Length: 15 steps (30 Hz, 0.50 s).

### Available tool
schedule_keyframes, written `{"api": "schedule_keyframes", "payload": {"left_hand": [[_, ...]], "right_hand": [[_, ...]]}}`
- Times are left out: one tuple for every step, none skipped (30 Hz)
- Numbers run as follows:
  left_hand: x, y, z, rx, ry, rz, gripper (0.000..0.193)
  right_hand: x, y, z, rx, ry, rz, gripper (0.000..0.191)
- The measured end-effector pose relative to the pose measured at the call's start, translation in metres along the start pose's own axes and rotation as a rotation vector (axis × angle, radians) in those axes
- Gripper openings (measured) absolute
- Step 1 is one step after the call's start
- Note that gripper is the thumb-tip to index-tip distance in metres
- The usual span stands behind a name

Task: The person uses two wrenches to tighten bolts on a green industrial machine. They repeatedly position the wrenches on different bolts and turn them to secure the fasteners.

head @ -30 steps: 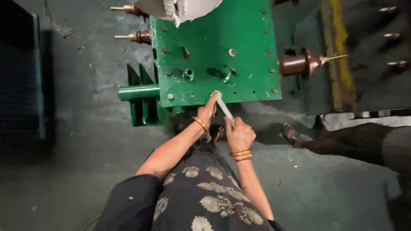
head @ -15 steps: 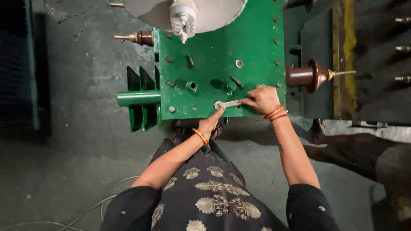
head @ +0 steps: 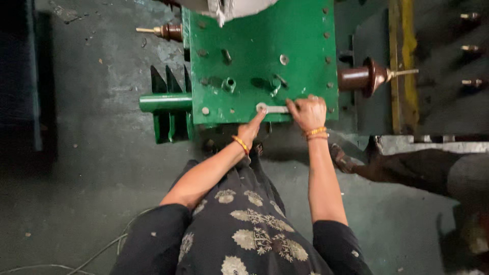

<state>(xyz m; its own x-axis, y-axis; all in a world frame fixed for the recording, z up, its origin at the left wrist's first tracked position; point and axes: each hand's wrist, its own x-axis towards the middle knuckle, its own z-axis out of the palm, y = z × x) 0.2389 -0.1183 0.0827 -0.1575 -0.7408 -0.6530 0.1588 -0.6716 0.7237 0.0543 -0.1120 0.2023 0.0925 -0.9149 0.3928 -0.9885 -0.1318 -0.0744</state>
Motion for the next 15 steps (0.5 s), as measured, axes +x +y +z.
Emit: {"api": "schedule_keyframes", "payload": {"left_hand": [[-0.001,0.004,0.001,-0.032,-0.032,0.0,0.051],[-0.003,0.007,0.001,-0.062,-0.062,-0.003,0.048],[-0.005,0.008,-0.001,-0.04,-0.05,-0.016,0.046],[-0.006,0.01,-0.001,-0.019,-0.043,-0.023,0.046],[-0.007,0.011,-0.002,0.002,-0.039,-0.023,0.046],[-0.008,0.012,-0.002,-0.026,-0.075,0.017,0.047],[-0.009,0.012,-0.003,-0.057,-0.109,0.048,0.05],[-0.01,0.011,-0.002,-0.096,-0.14,0.081,0.052],[-0.009,0.01,-0.002,-0.043,-0.129,0.061,0.05],[-0.007,0.008,-0.002,0.008,-0.116,0.042,0.049],[-0.006,0.006,-0.002,0.055,-0.1,0.022,0.048],[-0.004,0.003,-0.002,0.045,-0.085,-0.016,0.051],[-0.002,-0.002,-0.003,0.044,-0.067,-0.056,0.055],[-0.001,-0.005,-0.005,0.05,-0.054,-0.092,0.058],[0.001,-0.01,-0.005,0.04,-0.076,-0.082,0.055]], "right_hand": [[0.002,-0.003,-0.004,-0.026,-0.001,0.011,0.05],[0.001,-0.007,-0.008,-0.05,-0.004,0.022,0.051],[-0.005,-0.013,-0.01,-0.071,-0.007,0.037,0.053],[-0.015,-0.019,-0.009,-0.088,-0.005,0.099,0.051],[-0.023,-0.029,-0.011,-0.107,0.002,0.16,0.05],[-0.033,-0.037,-0.012,-0.127,0.005,0.22,0.049],[-0.053,-0.053,-0.014,-0.175,0.024,0.227,0.039],[-0.075,-0.073,-0.014,-0.223,0.043,0.226,0.029],[-0.093,-0.098,-0.009,-0.203,-0.002,0.388,0.035],[-0.106,-0.117,-0.006,-0.182,-0.048,0.547,0.044],[-0.115,-0.126,-0.004,-0.134,-0.04,0.599,0.042],[-0.122,-0.133,-0.002,-0.079,-0.038,0.65,0.041],[-0.125,-0.135,-0.001,-0.084,-0.066,0.632,0.042],[-0.124,-0.131,-0.002,-0.09,-0.086,0.622,0.043],[-0.119,-0.12,-0.004,-0.104,-0.1,0.608,0.044]]}}
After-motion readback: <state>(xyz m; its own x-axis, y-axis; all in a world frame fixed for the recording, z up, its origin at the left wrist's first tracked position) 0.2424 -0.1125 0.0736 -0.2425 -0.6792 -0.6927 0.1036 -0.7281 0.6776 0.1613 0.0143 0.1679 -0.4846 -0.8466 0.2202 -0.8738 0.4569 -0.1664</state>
